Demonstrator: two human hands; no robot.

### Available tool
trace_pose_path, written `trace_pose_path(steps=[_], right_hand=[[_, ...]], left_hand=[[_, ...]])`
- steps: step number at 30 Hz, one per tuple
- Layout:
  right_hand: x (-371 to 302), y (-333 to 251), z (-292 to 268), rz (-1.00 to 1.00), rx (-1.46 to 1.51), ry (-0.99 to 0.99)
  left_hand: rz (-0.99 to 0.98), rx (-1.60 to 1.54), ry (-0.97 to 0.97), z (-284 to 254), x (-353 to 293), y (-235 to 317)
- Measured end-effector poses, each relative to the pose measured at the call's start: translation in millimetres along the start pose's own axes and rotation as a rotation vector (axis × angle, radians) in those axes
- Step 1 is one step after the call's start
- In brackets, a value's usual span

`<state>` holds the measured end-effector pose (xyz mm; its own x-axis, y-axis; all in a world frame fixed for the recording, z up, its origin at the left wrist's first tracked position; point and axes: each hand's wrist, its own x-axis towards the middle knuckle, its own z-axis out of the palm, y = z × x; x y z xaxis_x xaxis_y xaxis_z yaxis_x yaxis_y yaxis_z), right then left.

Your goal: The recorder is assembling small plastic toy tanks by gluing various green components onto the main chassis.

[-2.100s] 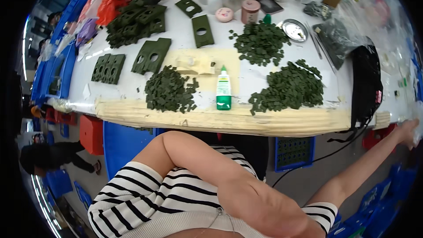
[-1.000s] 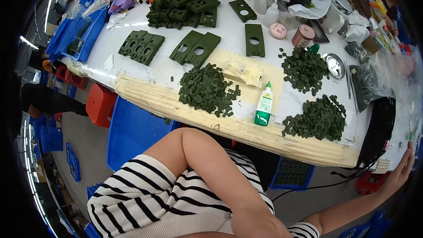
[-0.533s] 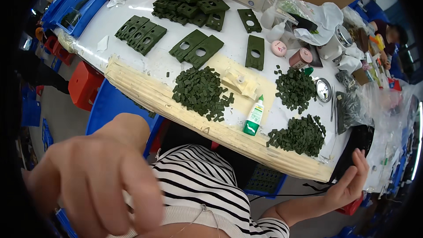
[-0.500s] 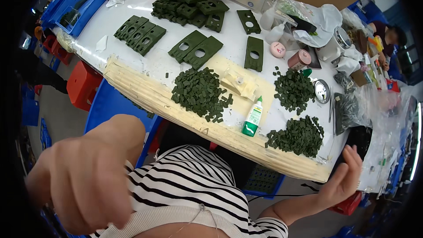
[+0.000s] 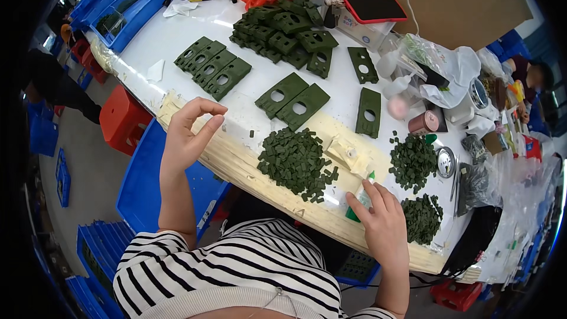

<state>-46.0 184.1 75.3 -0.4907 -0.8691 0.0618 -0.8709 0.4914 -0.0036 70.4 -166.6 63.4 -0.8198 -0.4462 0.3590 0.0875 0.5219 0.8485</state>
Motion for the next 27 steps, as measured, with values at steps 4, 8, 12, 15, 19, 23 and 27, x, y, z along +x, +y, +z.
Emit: trace_pose_path(steps=[4,8,12,15,19,23,27], right_hand=[[2.3,-0.6,1.5,0.017,-0.013,-0.012],[0.6,3.9,1.9,0.056,0.004,0.02],[-1.0,3.4,1.9,0.101,-0.011,0.04],[-0.9,2.8,6.1,0.052,0.005,0.038],[-7.9,4.4,-1.5,0.147,0.088,0.215],[-18.8,9.9,4.9,0.158,0.119,0.45],[-20.8,9.6,29.1,0.194,0.109,0.639]], left_hand=[[0.001,0.082,0.158,4.6,6.8,-18.2],[0.01,0.161,0.228,5.0,11.7,-26.7],[0.033,0.277,0.296,6.1,12.0,-33.6],[0.064,0.353,0.348,6.3,9.8,-40.0],[0.046,0.448,0.406,-4.2,3.2,-50.7],[0.005,0.583,0.457,-14.7,-2.6,-54.3],[0.005,0.551,0.513,-32.0,4.0,-68.4]])
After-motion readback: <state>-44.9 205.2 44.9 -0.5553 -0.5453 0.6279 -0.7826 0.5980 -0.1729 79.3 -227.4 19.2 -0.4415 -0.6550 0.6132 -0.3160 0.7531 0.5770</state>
